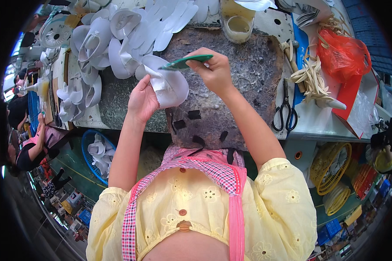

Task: The person applies adhesive to the inner edge of white shoe components using a brush.

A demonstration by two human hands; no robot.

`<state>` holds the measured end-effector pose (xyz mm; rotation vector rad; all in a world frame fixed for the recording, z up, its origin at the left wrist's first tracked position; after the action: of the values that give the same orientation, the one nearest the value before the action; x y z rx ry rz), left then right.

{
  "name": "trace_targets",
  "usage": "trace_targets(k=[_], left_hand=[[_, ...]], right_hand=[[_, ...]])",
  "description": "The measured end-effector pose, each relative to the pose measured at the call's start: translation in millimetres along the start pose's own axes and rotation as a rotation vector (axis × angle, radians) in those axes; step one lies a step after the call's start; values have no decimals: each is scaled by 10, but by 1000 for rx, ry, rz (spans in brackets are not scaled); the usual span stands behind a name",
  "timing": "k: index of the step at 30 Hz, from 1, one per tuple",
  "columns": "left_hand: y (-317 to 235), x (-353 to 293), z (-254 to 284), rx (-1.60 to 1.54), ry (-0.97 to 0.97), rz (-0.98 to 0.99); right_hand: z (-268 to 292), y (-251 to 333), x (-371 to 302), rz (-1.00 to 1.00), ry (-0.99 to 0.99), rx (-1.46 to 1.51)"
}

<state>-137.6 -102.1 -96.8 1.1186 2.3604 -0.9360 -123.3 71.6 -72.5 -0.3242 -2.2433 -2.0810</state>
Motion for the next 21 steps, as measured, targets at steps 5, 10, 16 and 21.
trace_targets(k=[5,10,16,21], left_hand=[[-151,49,45,-51,20,-89],[-284,-48,18,227,-29,19],[-314,223,42,1572,-168,25],[-35,332,70,2178,-87,70]], right_hand=[[33,-117,-371,72,146,-207],[752,150,-183,72,-199,-116],[1277,50,398,467,-292,-1146],[1832,97,384,230,-481,-694]])
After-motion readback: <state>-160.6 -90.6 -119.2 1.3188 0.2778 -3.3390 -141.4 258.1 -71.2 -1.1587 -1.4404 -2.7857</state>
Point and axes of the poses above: each hand's wrist, its own x-axis towards the middle knuckle, its own z-axis out of the back of the hand, y = z × x, the point moved 6 cm from there along x, towards the middle knuckle, and after that the axes turned 5 degrees about y, right-handed, at the moved point
